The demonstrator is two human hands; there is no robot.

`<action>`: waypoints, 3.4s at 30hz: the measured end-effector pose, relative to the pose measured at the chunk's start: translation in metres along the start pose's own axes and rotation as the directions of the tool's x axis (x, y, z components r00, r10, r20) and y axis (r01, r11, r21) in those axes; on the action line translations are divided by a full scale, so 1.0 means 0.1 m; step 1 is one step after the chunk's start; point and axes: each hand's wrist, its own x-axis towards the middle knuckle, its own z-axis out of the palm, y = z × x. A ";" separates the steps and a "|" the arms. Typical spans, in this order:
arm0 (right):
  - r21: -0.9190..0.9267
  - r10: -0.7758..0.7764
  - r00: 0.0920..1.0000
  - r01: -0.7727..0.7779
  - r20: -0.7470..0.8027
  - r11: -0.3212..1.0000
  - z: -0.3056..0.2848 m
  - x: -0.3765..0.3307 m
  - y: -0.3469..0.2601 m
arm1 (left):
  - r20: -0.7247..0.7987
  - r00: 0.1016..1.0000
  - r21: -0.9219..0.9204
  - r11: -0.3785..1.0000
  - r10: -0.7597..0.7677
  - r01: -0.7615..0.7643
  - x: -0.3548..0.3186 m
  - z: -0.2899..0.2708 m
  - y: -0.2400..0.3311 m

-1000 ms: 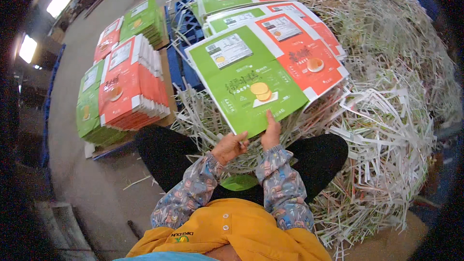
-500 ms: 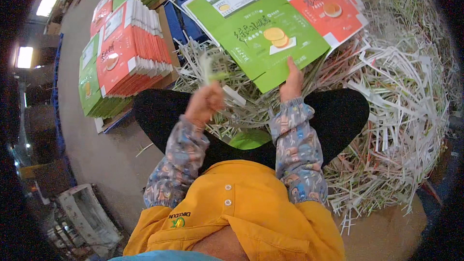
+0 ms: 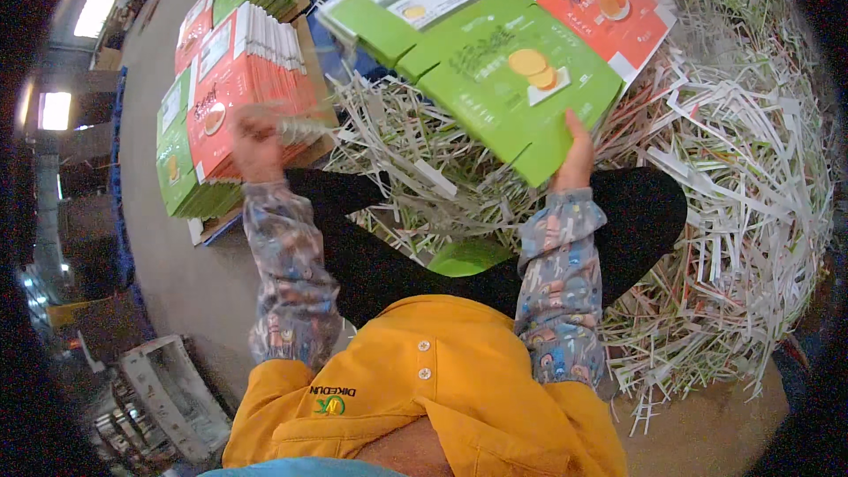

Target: Sorting and stacking unfolded cardboard product boxes in a warehouse or factory setting.

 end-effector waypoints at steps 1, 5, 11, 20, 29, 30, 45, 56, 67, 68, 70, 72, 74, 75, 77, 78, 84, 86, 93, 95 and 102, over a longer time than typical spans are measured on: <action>0.009 0.015 1.000 -0.015 0.002 1.000 0.04 -0.07 -0.01 | -0.023 0.975 0.048 0.974 0.222 -0.220 -0.04 -0.13 0.38; 0.014 -0.002 1.000 0.002 0.004 1.000 0.16 -0.07 -0.10 | 0.027 1.000 0.898 0.438 0.012 -0.029 -0.51 -0.16 -0.27; 0.081 0.044 0.995 -0.052 0.094 0.995 0.24 -0.11 -0.32 | -0.279 0.649 0.328 -0.706 -0.708 -0.628 -1.12 -0.93 -0.76; -0.040 -0.004 1.000 0.005 0.024 0.999 0.27 -0.13 -0.25 | -0.115 0.993 0.936 0.329 -0.039 0.122 0.41 0.11 -0.92; -0.116 0.029 0.999 -0.026 0.023 0.993 0.09 -0.07 -0.18 | -0.307 0.935 0.463 0.830 -0.178 0.310 1.58 -0.33 -1.32; -0.125 0.038 0.999 -0.036 0.015 0.991 0.07 -0.05 -0.17 | -0.242 0.950 0.364 0.890 -0.196 0.277 1.70 -0.35 -1.34; -0.218 0.060 0.997 -0.068 -0.042 0.974 0.04 -0.02 -0.24 | 0.261 0.965 0.965 -0.009 -0.031 -0.262 2.04 -0.12 -1.08; 0.031 0.199 0.980 -0.200 0.023 0.979 0.13 -0.12 -0.40 | 0.265 0.960 0.770 -0.620 0.095 -0.151 2.86 -0.45 -0.24; -0.025 0.075 0.997 -0.075 -0.030 0.997 0.18 -0.17 -0.02 | 0.008 0.999 0.704 0.710 -0.043 0.025 0.12 -0.07 -1.39; -0.085 0.028 0.999 -0.030 -0.028 0.996 0.21 -0.21 0.07 | -0.193 0.968 0.556 0.796 -0.158 0.241 -0.22 0.06 -1.69; -0.098 0.102 0.993 -0.097 0.054 0.991 0.45 -0.38 0.27 | -0.236 0.877 0.298 0.828 -0.419 0.476 -0.63 0.17 -1.96; -0.531 -0.170 0.901 0.378 0.399 0.758 0.36 -0.48 0.45 | -0.274 0.826 0.181 0.817 -0.492 0.547 -0.78 0.24 -2.13; -0.409 -0.061 0.969 0.158 0.240 0.899 0.11 -0.30 0.57 | -0.391 0.842 0.435 0.732 -0.370 0.524 -0.65 0.04 -2.25; -0.226 0.107 0.984 -0.074 0.141 0.971 0.04 -0.19 0.57 | -0.370 0.860 0.403 0.774 -0.351 0.489 -0.62 -0.08 -2.28; -0.612 -0.399 0.907 0.239 -0.137 0.754 0.00 -0.10 0.39 | -0.335 0.881 0.437 0.773 -0.333 0.459 -0.55 -0.04 -2.07; -0.604 -0.543 0.825 0.354 -0.158 0.714 -0.13 0.02 0.27 | -0.315 0.895 0.462 0.773 -0.315 0.435 -0.56 -0.03 -1.95; 0.018 -0.230 0.964 0.234 -0.134 0.972 -0.26 0.54 -0.17 | -0.309 0.887 0.528 0.714 -0.344 0.461 -0.53 0.03 -1.42; 0.312 -0.212 0.977 0.203 -0.006 0.928 -0.23 0.67 -0.20 | -0.311 0.876 0.544 0.687 -0.368 0.482 -0.48 -0.03 -1.32; 0.048 -0.239 0.971 0.240 -0.026 0.970 -0.20 0.89 -0.10 | -0.396 0.813 0.486 0.654 -0.427 0.580 -0.38 -0.22 -1.28; -0.077 -0.305 0.947 0.298 -0.101 0.951 0.13 0.66 -0.15 | -0.281 0.907 0.647 0.636 -0.313 0.420 -0.42 -0.23 -1.22; -0.605 -0.628 0.736 0.627 0.254 0.490 0.52 0.28 -0.16 | 0.085 0.988 0.964 0.262 -0.130 -0.049 -0.62 0.42 -1.38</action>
